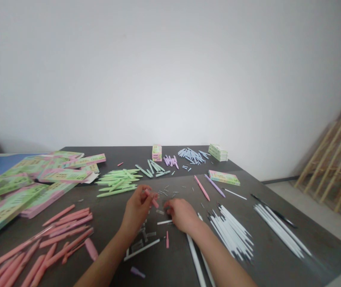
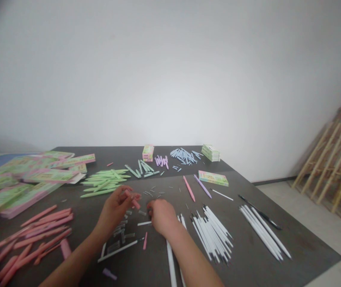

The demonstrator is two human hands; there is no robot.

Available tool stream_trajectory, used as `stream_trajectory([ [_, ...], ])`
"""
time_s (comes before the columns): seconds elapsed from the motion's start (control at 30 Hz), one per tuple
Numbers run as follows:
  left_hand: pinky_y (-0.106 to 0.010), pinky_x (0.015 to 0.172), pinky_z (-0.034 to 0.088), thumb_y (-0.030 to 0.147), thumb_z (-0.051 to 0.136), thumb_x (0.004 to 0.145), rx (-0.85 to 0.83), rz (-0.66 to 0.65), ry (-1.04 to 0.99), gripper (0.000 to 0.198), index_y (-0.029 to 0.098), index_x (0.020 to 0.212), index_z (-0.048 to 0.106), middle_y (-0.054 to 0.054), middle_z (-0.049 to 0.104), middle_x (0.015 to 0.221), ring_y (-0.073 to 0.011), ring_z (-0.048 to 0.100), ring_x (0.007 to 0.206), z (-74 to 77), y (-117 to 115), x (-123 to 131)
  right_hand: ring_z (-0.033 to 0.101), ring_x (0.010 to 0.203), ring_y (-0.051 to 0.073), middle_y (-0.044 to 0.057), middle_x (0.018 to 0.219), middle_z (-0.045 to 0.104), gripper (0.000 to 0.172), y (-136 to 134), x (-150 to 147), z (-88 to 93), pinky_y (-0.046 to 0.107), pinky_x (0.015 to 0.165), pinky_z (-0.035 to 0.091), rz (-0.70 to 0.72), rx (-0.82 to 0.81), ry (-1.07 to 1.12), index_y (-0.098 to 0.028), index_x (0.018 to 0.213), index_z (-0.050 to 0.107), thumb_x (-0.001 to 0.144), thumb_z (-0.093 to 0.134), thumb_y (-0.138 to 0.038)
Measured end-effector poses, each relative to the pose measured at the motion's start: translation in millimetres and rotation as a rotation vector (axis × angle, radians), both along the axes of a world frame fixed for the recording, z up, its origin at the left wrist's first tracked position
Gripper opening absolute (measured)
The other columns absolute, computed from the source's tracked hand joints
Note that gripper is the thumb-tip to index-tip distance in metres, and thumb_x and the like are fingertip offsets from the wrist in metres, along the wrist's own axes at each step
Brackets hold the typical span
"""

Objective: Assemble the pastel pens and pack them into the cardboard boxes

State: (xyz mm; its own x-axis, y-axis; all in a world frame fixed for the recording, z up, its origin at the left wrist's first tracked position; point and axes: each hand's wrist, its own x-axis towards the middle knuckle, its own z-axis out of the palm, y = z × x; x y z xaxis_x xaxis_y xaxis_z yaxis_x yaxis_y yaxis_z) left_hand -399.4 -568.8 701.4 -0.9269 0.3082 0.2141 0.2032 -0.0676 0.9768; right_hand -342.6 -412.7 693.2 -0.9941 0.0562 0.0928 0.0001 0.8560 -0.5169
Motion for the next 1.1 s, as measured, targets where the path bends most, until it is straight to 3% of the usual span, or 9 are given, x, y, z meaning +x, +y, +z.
stream_trajectory([
  [0.13, -0.030, 0.062, 0.051, 0.046, 0.061, 0.071, 0.109, 0.060, -0.097, 0.029, 0.020, 0.077, 0.051, -0.003, 0.069, 0.063, -0.0206, 0.067, 0.070, 9.0, -5.5, 0.3, 0.059, 0.082, 0.019, 0.008, 0.087, 0.068, 0.026, 4.2, -2.5, 6.2, 0.026, 0.067, 0.036, -0.028, -0.115, 0.108, -0.020, 0.091, 0.068, 0.085, 0.042, -0.019],
  [0.2, -0.030, 0.064, 0.051, 0.048, 0.063, 0.069, 0.146, 0.063, -0.156, 0.032, 0.017, 0.074, 0.056, -0.005, 0.071, 0.067, -0.0198, 0.067, 0.070, 11.4, -6.3, 2.4, 0.056, 0.069, 0.016, 0.005, 0.076, 0.064, 0.029, 2.3, -3.1, 9.0, 0.024, 0.059, 0.034, -0.026, -0.183, 0.146, -0.018, 0.091, 0.066, 0.089, 0.039, -0.029],
  [0.3, -0.029, 0.068, 0.052, 0.048, 0.067, 0.065, 0.186, -0.004, -0.227, 0.035, 0.014, 0.075, 0.065, -0.009, 0.072, 0.078, -0.0202, 0.066, 0.077, 15.4, -3.4, 9.6, 0.041, 0.051, 0.011, -0.003, 0.057, 0.050, 0.030, -7.2, -1.5, 11.8, 0.021, 0.048, 0.026, 0.030, -0.263, 0.147, -0.018, 0.089, 0.064, 0.083, 0.051, -0.044],
  [0.4, -0.030, 0.068, 0.052, 0.046, 0.069, 0.063, 0.189, -0.098, -0.273, 0.037, 0.014, 0.080, 0.070, -0.010, 0.071, 0.083, -0.0203, 0.065, 0.077, 21.6, 1.4, 18.6, 0.034, 0.050, 0.009, -0.006, 0.054, 0.042, 0.025, -16.1, 2.0, 15.2, 0.020, 0.047, 0.024, 0.075, -0.282, 0.140, -0.018, 0.082, 0.063, 0.079, 0.057, -0.042],
  [0.53, -0.026, 0.057, 0.050, 0.040, 0.072, 0.061, 0.125, -0.105, -0.299, 0.035, 0.016, 0.086, 0.071, -0.008, 0.070, 0.089, -0.0185, 0.062, 0.074, 27.8, 1.8, 23.7, 0.038, 0.055, 0.009, -0.005, 0.057, 0.044, 0.025, -0.6, 7.3, 25.5, 0.020, 0.050, 0.025, 0.053, -0.200, 0.109, -0.017, 0.069, 0.059, 0.082, 0.052, -0.037],
  [0.67, -0.023, 0.050, 0.047, 0.038, 0.073, 0.059, 0.077, 0.000, -0.286, 0.035, 0.017, 0.087, 0.069, -0.005, 0.068, 0.086, -0.0146, 0.059, 0.065, 25.9, -4.5, 18.1, 0.046, 0.058, 0.012, 0.001, 0.062, 0.055, 0.025, 47.1, 11.8, 32.7, 0.023, 0.052, 0.025, -0.084, -0.037, 0.008, -0.016, 0.069, 0.061, 0.083, 0.051, -0.034],
  [0.8, -0.022, 0.047, 0.045, 0.039, 0.071, 0.059, 0.034, 0.020, -0.267, 0.029, 0.016, 0.076, 0.067, -0.004, 0.066, 0.077, -0.0128, 0.057, 0.057, 20.5, -8.3, 9.1, 0.053, 0.062, 0.016, 0.009, 0.070, 0.063, 0.021, 85.0, 13.6, 25.9, 0.026, 0.054, 0.029, -0.248, 0.094, -0.119, -0.014, 0.072, 0.063, 0.082, 0.053, -0.028],
  [0.97, -0.023, 0.042, 0.045, 0.035, 0.072, 0.053, -0.040, -0.032, -0.254, 0.024, 0.016, 0.067, 0.067, -0.003, 0.064, 0.063, -0.0162, 0.057, 0.055, 17.6, -5.9, 3.8, 0.056, 0.067, 0.014, 0.003, 0.075, 0.062, 0.023, 91.8, 11.5, 12.1, 0.029, 0.065, 0.042, -0.297, 0.156, -0.224, -0.014, 0.079, 0.061, 0.083, 0.055, -0.036],
  [1.1, -0.024, 0.042, 0.045, 0.035, 0.072, 0.055, -0.050, -0.023, -0.216, 0.024, 0.015, 0.068, 0.067, -0.004, 0.065, 0.064, -0.0171, 0.058, 0.054, 29.1, -13.0, 4.1, 0.056, 0.066, 0.014, 0.004, 0.076, 0.063, 0.027, 92.8, 9.7, 11.9, 0.027, 0.061, 0.039, -0.268, 0.136, -0.186, -0.014, 0.082, 0.062, 0.087, 0.050, -0.037],
])
